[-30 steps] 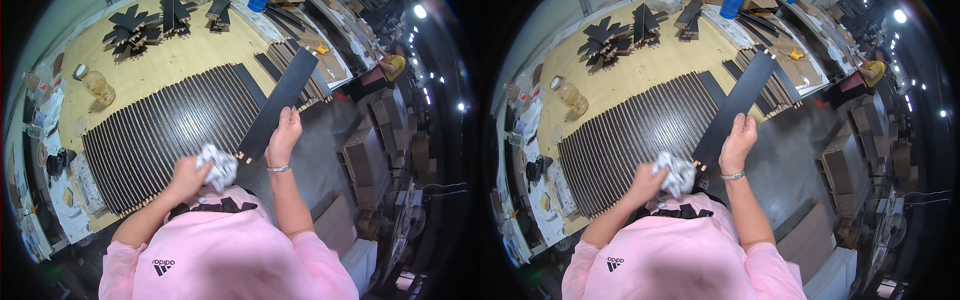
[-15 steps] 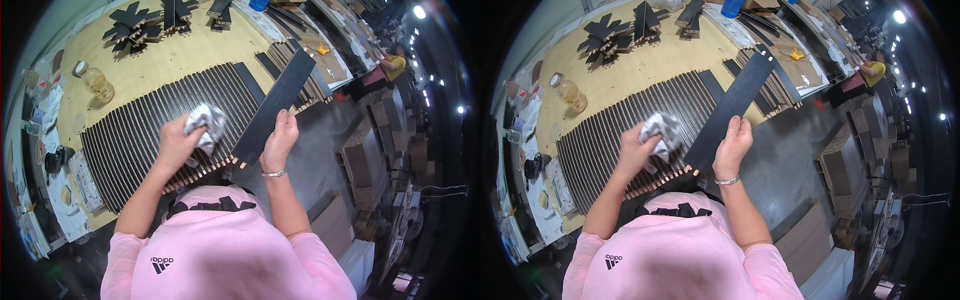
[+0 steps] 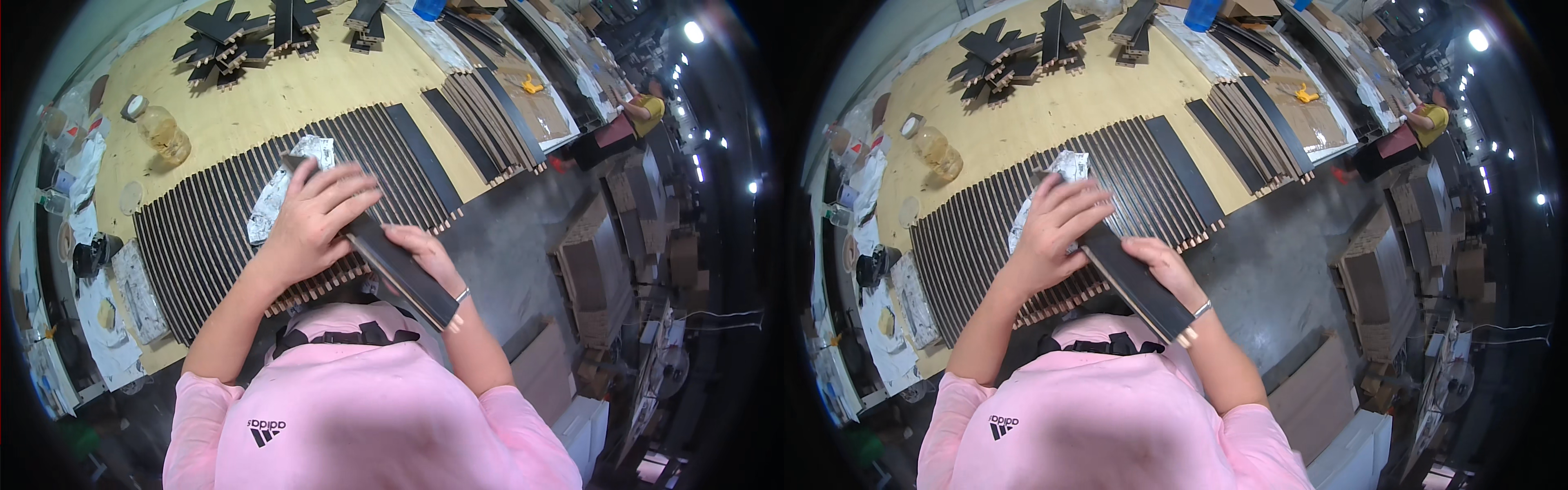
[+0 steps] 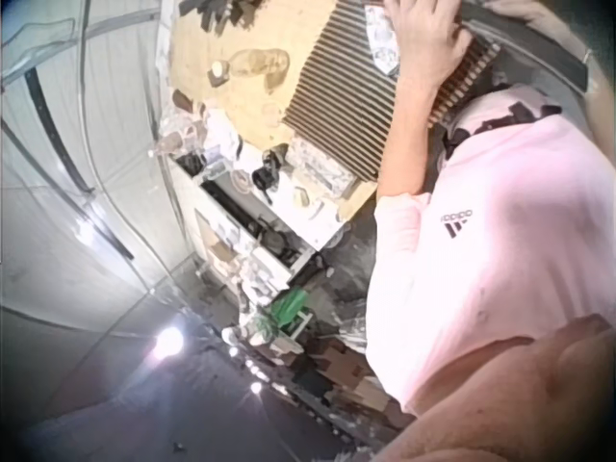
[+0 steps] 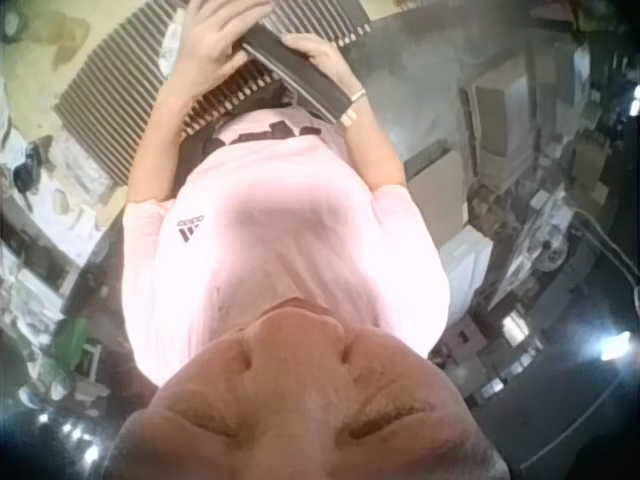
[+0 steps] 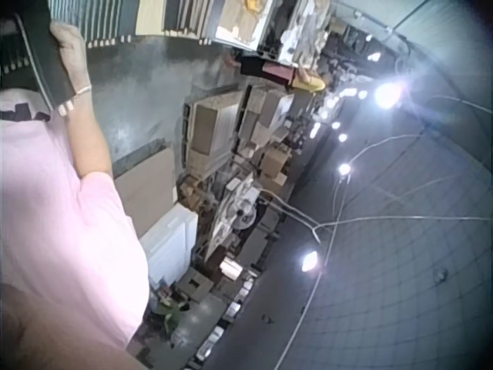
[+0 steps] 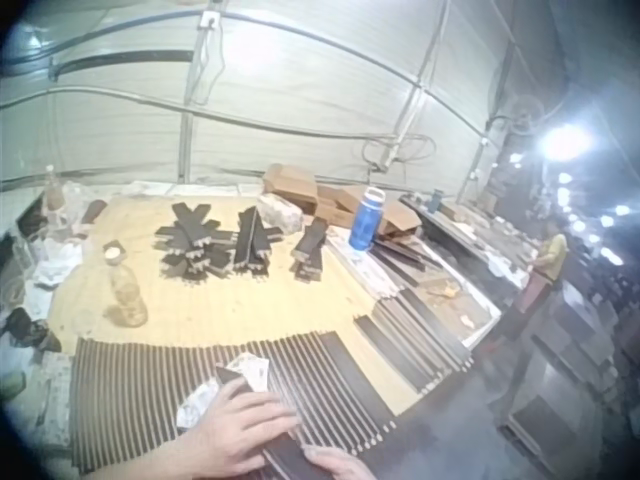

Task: The person cleans dark wooden slats by hand. The person uses a small yellow sponge to apply a liquid from a bottle onto the wood, then wipes each slat with a white cloth.

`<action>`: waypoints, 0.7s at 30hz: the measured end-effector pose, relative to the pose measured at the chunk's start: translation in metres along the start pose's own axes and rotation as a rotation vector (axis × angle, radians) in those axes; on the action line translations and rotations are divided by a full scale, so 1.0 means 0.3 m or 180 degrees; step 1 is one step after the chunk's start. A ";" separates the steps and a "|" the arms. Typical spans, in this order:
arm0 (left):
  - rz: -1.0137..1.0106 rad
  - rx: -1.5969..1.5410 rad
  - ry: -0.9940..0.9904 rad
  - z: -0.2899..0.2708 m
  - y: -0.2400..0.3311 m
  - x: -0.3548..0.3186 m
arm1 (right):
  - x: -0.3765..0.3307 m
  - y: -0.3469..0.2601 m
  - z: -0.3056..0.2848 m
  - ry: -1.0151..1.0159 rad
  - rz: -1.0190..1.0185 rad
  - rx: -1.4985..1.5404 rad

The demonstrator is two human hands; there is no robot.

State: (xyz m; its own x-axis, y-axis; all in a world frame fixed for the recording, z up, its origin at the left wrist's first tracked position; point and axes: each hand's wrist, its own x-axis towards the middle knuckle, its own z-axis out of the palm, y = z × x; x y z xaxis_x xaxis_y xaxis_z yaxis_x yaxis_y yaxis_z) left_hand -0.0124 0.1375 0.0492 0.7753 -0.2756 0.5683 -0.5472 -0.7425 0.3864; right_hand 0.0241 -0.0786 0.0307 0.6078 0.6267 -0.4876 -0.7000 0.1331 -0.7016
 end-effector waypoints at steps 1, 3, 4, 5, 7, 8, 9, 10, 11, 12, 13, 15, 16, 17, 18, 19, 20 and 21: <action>-0.0063 -0.0441 -0.0271 -0.008 -0.026 -0.018 | -0.007 0.014 0.007 -0.0079 0.0032 0.0341; -0.0195 -0.0586 0.0012 0.009 -0.002 -0.040 | -0.001 0.024 -0.004 -0.0173 0.0055 0.0688; -0.0330 -0.0749 0.0291 0.016 0.017 -0.051 | 0.008 0.030 -0.032 -0.0740 -0.0137 0.0751; -0.0585 -0.1221 0.0228 0.036 0.022 -0.065 | 0.015 0.038 -0.049 -0.1306 -0.0333 0.0810; -0.1548 -0.2241 0.0289 0.058 0.068 -0.077 | -0.001 0.056 -0.022 -0.0246 -0.0971 -0.0180; -0.2524 -0.3269 0.0364 0.071 0.084 -0.076 | -0.002 0.050 0.007 0.0088 -0.1039 -0.0430; -0.2594 -0.3895 0.0603 0.092 0.086 -0.074 | 0.002 0.059 0.016 0.0068 -0.1041 -0.0428; -0.2590 -0.3895 0.0602 0.101 0.082 -0.076 | -0.005 0.071 0.022 -0.0011 -0.1018 -0.0342; -0.2942 -0.4296 0.0615 0.108 0.079 -0.077 | -0.011 0.081 0.027 -0.0092 -0.0993 -0.0255; -0.3298 -0.4694 0.0625 0.114 0.077 -0.079 | -0.015 0.091 0.030 -0.0094 -0.0994 -0.0254; -0.3304 -0.4692 0.0622 0.122 0.078 -0.084 | -0.016 0.105 0.031 -0.0031 -0.1044 -0.0531; -0.3338 -0.4871 0.0742 0.142 0.093 -0.090 | -0.018 0.122 0.040 -0.0051 -0.1025 -0.0657; -0.3346 -0.4870 0.0734 0.155 0.104 -0.092 | -0.017 0.133 0.049 -0.0045 -0.1022 -0.0649; -0.3325 -0.4844 0.0912 0.168 0.117 -0.094 | -0.014 0.148 0.063 0.0000 -0.1106 -0.0533; -0.3305 -0.4815 0.1091 0.177 0.127 -0.095 | -0.008 0.164 0.079 0.0047 -0.1188 -0.0418; -0.3315 -0.4816 0.1089 0.184 0.130 -0.092 | 0.007 0.179 0.099 0.0183 -0.1350 -0.0302; -0.3307 -0.4807 0.1131 0.191 0.133 -0.090 | 0.007 0.180 0.097 0.0187 -0.1339 -0.0298; -0.3302 -0.4797 0.1172 0.195 0.134 -0.091 | 0.007 0.180 0.093 0.0218 -0.1353 -0.0313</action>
State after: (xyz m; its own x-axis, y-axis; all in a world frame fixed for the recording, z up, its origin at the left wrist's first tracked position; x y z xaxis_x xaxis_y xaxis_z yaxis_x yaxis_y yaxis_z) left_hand -0.0371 0.0795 0.0068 0.9539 0.1572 -0.2558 0.0961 0.6472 0.7562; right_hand -0.0230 -0.0486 0.0062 0.8599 0.4792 -0.1758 -0.3453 0.2924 -0.8918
